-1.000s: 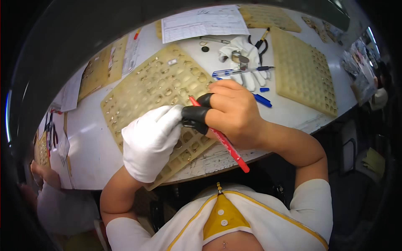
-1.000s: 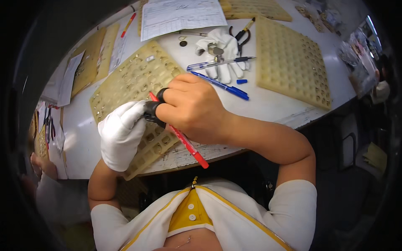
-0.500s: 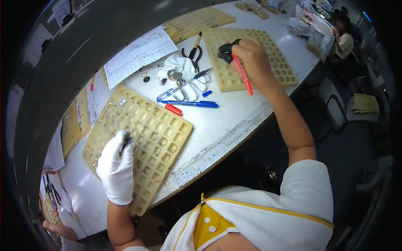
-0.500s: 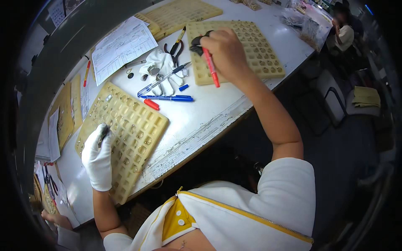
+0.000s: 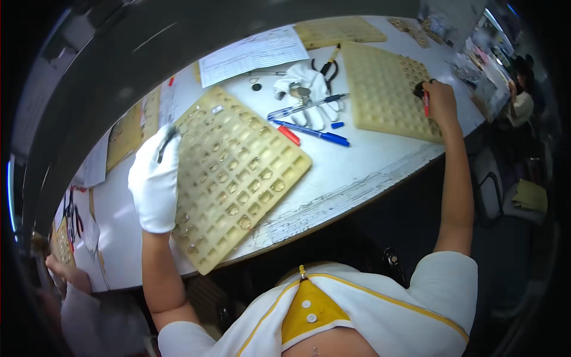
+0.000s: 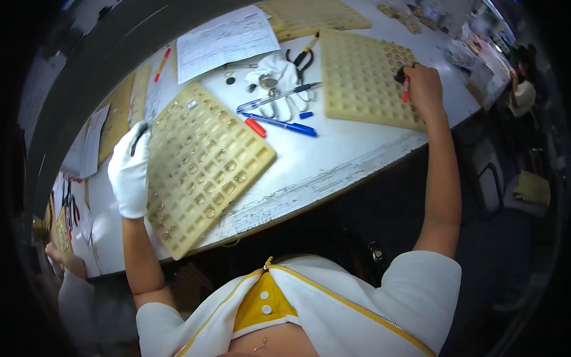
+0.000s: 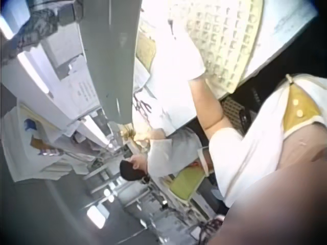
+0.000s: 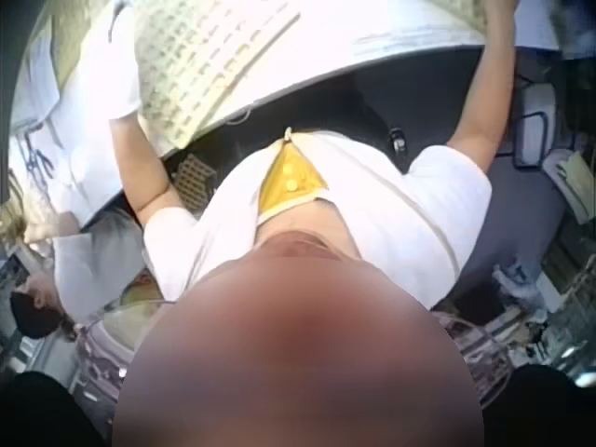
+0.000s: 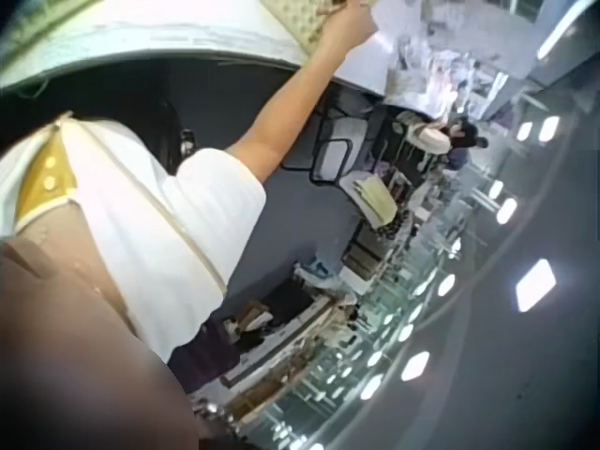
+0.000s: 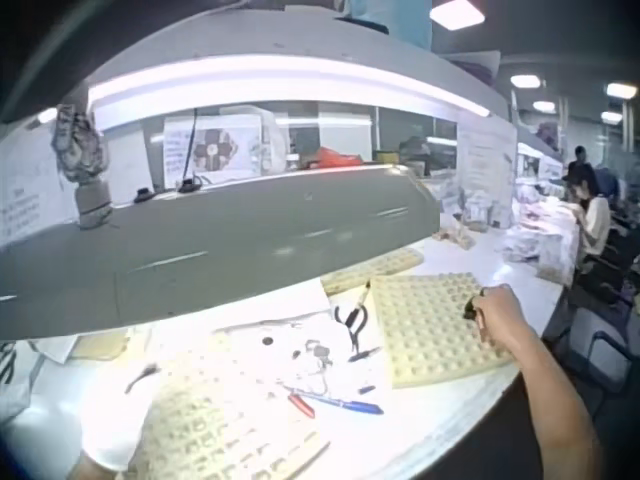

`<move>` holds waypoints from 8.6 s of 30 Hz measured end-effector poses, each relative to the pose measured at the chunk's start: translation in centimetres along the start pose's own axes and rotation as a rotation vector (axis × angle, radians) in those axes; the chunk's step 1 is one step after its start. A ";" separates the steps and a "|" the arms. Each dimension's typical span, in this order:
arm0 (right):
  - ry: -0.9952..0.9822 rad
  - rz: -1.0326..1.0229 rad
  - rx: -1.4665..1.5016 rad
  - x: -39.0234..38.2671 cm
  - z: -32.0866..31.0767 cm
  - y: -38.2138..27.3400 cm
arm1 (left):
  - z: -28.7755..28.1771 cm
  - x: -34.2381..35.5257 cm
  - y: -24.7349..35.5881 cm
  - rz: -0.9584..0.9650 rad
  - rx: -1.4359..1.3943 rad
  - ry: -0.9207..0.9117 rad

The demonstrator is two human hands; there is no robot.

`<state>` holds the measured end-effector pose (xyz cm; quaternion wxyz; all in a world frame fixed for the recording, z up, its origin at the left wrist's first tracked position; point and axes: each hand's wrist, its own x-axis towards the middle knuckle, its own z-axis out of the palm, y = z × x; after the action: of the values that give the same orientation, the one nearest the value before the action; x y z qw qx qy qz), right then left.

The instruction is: Inspecting and marking small gold jewelry rings at a workbench.

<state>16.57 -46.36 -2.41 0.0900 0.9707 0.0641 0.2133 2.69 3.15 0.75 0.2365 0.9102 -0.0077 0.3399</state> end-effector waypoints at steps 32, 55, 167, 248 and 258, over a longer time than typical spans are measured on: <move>0.047 -1.282 0.486 0.0 -10.1 -34.7 | 0.4 0.3 -4.3 0.071 0.216 -0.082; 0.450 -1.071 1.046 -1.3 -7.5 -26.3 | -1.2 -1.0 2.4 -0.764 -1.066 -0.919; -1.138 -0.124 1.798 -3.1 -11.4 -26.5 | -0.9 -1.9 3.0 -0.942 -1.228 -0.844; -0.962 -0.227 1.825 -3.8 -9.0 -27.2 | -1.2 -1.4 5.1 -0.698 -0.606 -0.790; -0.652 -0.391 1.711 -4.1 -8.0 -27.3 | -0.9 -2.3 4.7 -0.432 -0.461 -0.674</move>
<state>7.10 -19.23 -2.47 -0.6071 0.6908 0.3330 -0.2082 -0.43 -0.97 1.93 0.4823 0.8744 0.0302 -0.0427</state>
